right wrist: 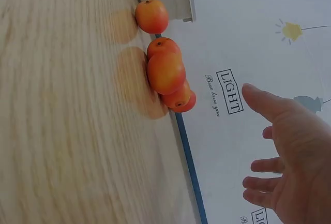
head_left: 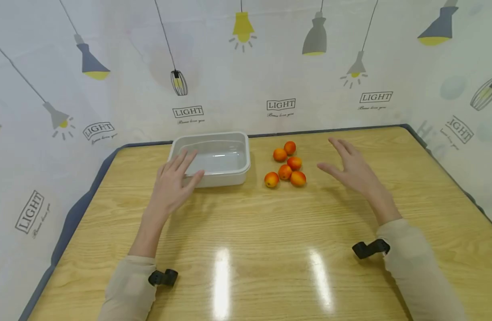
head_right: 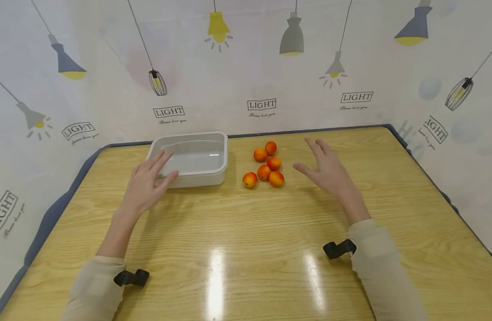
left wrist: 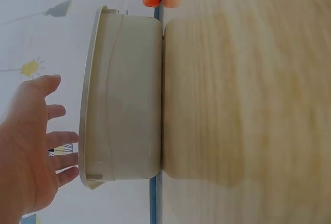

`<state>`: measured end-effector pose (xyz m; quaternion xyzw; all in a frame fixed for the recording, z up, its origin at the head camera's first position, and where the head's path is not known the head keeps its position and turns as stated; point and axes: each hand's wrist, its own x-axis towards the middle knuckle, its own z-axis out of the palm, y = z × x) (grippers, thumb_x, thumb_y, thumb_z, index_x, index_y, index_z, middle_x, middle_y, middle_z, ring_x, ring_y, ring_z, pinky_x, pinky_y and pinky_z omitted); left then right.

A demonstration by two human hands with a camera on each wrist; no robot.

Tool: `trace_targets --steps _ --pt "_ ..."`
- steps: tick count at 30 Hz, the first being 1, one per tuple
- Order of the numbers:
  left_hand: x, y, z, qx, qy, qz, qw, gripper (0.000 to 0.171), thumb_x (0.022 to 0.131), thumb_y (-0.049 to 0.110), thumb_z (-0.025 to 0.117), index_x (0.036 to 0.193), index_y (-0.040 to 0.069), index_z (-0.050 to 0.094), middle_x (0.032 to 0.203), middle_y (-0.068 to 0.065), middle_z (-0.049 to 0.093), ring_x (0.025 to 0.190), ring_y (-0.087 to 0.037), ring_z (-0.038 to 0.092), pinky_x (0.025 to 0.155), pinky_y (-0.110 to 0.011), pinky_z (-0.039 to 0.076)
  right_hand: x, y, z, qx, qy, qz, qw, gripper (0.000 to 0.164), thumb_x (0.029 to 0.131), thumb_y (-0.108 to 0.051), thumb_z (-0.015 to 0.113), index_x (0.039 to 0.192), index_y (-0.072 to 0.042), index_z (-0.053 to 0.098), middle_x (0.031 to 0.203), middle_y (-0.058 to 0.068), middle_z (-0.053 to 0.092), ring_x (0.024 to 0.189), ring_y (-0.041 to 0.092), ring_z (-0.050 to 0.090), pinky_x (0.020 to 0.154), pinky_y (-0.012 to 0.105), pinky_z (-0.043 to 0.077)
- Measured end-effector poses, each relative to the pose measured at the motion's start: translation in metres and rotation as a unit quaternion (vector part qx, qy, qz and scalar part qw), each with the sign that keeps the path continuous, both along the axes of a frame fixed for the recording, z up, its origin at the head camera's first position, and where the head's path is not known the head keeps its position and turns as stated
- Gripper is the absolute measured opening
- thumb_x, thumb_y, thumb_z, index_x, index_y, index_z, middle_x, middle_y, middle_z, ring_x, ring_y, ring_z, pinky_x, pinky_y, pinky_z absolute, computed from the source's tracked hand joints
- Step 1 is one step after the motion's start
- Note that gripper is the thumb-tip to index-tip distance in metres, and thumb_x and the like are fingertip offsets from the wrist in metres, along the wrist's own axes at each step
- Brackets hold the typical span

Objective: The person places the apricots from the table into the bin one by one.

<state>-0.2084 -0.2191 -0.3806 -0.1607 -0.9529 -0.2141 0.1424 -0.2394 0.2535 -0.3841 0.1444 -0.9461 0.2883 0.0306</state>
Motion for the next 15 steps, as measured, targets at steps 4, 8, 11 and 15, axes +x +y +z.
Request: trace_targets --steps 4,8,11,15 --pt "-0.001 -0.001 -0.002 0.014 0.000 -0.005 0.9999 0.066 0.103 0.052 0.048 0.157 0.016 0.037 0.162 -0.015 0.029 0.144 -0.045 0.030 0.115 -0.062 0.019 -0.002 -0.005 -0.004 -0.014 -0.003 0.006 1.000 0.087 0.097 -0.052 0.061 0.162 -0.015 0.018 0.163 0.027 0.015 0.146 0.052 0.018 0.109 0.073 0.019" --pt "-0.002 -0.003 -0.004 0.024 -0.008 -0.010 0.9996 0.064 0.103 0.050 0.050 0.156 0.015 0.039 0.161 -0.017 0.032 0.144 -0.045 0.031 0.114 -0.063 0.020 -0.003 -0.010 -0.007 -0.025 -0.016 0.011 1.000 0.086 0.097 -0.053 0.062 0.162 -0.015 0.020 0.161 0.027 0.021 0.140 0.050 0.030 0.107 0.071 0.027" --pt "-0.004 -0.004 -0.005 0.036 -0.007 -0.022 0.9991 0.062 0.102 0.046 0.054 0.155 0.014 0.041 0.158 -0.019 0.036 0.143 -0.044 0.034 0.114 -0.062 0.021 -0.005 -0.014 -0.009 -0.038 -0.023 0.021 0.999 0.084 0.097 -0.051 0.063 0.160 -0.013 0.023 0.158 0.024 0.028 0.133 0.046 0.041 0.104 0.067 0.035" --pt "-0.007 -0.005 -0.010 0.053 0.014 -0.044 0.9975 0.059 0.100 0.036 0.062 0.151 0.010 0.047 0.152 -0.021 0.045 0.137 -0.043 0.042 0.113 -0.062 0.026 -0.009 -0.021 -0.013 -0.053 -0.029 0.047 0.997 0.080 0.098 -0.044 0.066 0.158 -0.008 0.027 0.153 0.026 0.035 0.126 0.045 0.048 0.102 0.062 0.041"
